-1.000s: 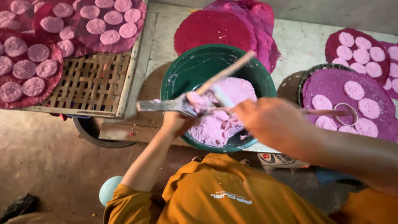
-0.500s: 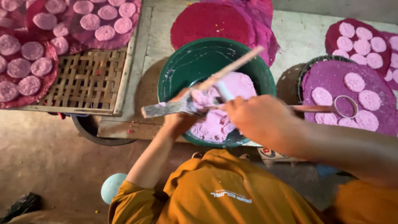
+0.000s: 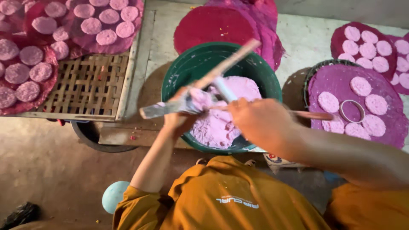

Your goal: The person uses a handheld wooden mold to scoop pink paste from a bucket, presses it into rounds, and deposits the finished items onto mats. They occasionally use a metal ring to adjust the rounds on the mats.

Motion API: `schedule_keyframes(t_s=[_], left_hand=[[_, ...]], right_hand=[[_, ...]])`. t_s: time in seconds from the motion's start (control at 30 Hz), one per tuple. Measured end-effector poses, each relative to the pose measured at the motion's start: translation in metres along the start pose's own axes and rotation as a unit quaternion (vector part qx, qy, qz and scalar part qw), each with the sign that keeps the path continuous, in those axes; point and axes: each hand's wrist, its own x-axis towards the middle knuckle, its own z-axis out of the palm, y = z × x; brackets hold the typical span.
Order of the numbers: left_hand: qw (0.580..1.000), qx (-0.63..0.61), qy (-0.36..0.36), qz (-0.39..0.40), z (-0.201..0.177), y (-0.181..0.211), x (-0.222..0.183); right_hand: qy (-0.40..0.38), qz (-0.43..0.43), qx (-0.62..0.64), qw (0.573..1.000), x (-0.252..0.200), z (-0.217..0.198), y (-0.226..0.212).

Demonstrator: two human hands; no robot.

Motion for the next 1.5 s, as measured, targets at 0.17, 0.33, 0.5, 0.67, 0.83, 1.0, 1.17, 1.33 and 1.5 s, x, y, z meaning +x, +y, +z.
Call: schedule_keyframes(t_s=[0.17, 0.33, 0.5, 0.67, 0.83, 1.0, 1.17, 1.33, 1.5], left_hand=[[0.980, -0.134, 0.148, -0.019, 0.004, -0.009, 0.006], [0.971, 0.143, 0.164, 0.094, -0.002, 0.003, 0.016], [0.985, 0.116, 0.125, -0.005, -0.021, 0.008, 0.031], [0.956, 0.240, 0.127, 0.112, -0.002, 0.018, 0.033], [0.955, 0.271, 0.097, 0.075, 0.008, -0.015, 0.050], [0.975, 0.168, 0.134, -0.052, 0.007, -0.047, 0.063], [0.951, -0.306, 0.052, -0.009, 0.025, -0.015, 0.068], [0.740, -0.571, -0.177, -0.308, 0.126, 0.074, 0.004], [0.786, -0.502, -0.297, -0.204, 0.199, 0.160, -0.021]], right_hand=[[0.114, 0.080, 0.268, 0.953, -0.007, -0.018, 0.015], [0.203, 0.065, 0.494, 0.843, 0.027, 0.080, -0.030], [0.045, 0.118, 0.589, 0.798, 0.004, 0.119, -0.009], [0.213, 0.082, 0.543, 0.808, 0.029, 0.115, 0.022], [0.160, 0.130, 0.551, 0.809, 0.030, 0.146, -0.006], [0.058, 0.099, 0.598, 0.793, 0.002, 0.170, 0.002], [-0.038, -0.044, 0.646, 0.761, -0.004, 0.160, 0.051], [0.298, -0.150, 0.840, 0.427, -0.026, 0.121, 0.104], [0.322, -0.207, 0.873, 0.302, -0.114, 0.100, 0.155]])
